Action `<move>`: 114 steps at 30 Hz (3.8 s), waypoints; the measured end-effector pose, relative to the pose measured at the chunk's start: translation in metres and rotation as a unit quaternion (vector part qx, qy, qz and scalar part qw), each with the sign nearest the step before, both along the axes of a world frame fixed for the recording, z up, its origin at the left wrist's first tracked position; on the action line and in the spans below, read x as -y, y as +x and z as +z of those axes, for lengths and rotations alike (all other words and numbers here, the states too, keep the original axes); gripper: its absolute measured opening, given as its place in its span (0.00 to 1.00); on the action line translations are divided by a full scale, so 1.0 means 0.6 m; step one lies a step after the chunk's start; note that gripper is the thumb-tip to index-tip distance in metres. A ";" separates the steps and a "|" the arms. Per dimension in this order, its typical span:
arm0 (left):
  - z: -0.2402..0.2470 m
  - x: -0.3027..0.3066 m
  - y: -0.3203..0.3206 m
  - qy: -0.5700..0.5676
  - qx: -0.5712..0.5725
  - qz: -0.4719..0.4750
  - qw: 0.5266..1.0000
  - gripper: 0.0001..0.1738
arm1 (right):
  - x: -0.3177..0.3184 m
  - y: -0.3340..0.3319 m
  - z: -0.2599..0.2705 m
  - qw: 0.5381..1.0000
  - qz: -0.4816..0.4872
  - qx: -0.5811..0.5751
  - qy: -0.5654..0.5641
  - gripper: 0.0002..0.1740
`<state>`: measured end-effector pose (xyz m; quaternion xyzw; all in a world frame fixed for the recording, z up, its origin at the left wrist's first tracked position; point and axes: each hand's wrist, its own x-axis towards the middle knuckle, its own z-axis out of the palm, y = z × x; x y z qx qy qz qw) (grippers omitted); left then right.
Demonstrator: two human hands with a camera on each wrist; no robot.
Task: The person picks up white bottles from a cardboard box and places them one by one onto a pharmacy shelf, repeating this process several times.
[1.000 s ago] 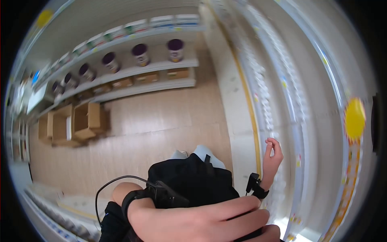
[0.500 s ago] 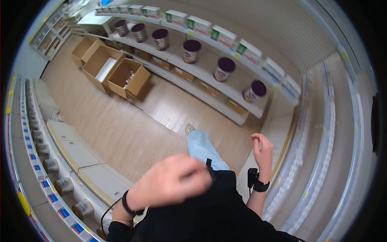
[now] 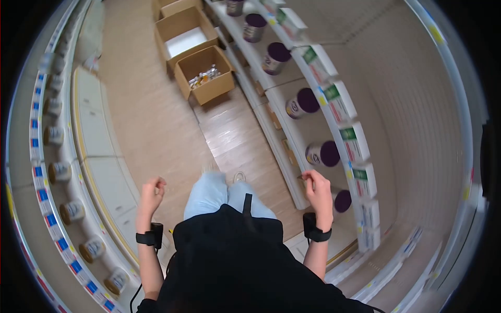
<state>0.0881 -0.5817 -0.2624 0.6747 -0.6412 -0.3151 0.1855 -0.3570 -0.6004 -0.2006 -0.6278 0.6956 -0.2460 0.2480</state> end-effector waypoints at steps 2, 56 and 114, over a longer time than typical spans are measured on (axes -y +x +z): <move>-0.021 -0.011 0.044 -0.003 0.013 0.057 0.998 0.09 | 0.083 0.035 -0.008 0.998 0.060 -0.003 0.010 0.06; -0.889 1.059 0.169 0.262 -0.133 0.322 0.900 0.22 | 1.160 0.602 -1.292 0.663 0.506 -0.293 0.467 0.18; -0.904 1.043 0.150 0.184 -0.137 0.364 0.903 0.07 | 1.070 0.647 -1.482 0.696 0.395 -0.305 0.516 0.15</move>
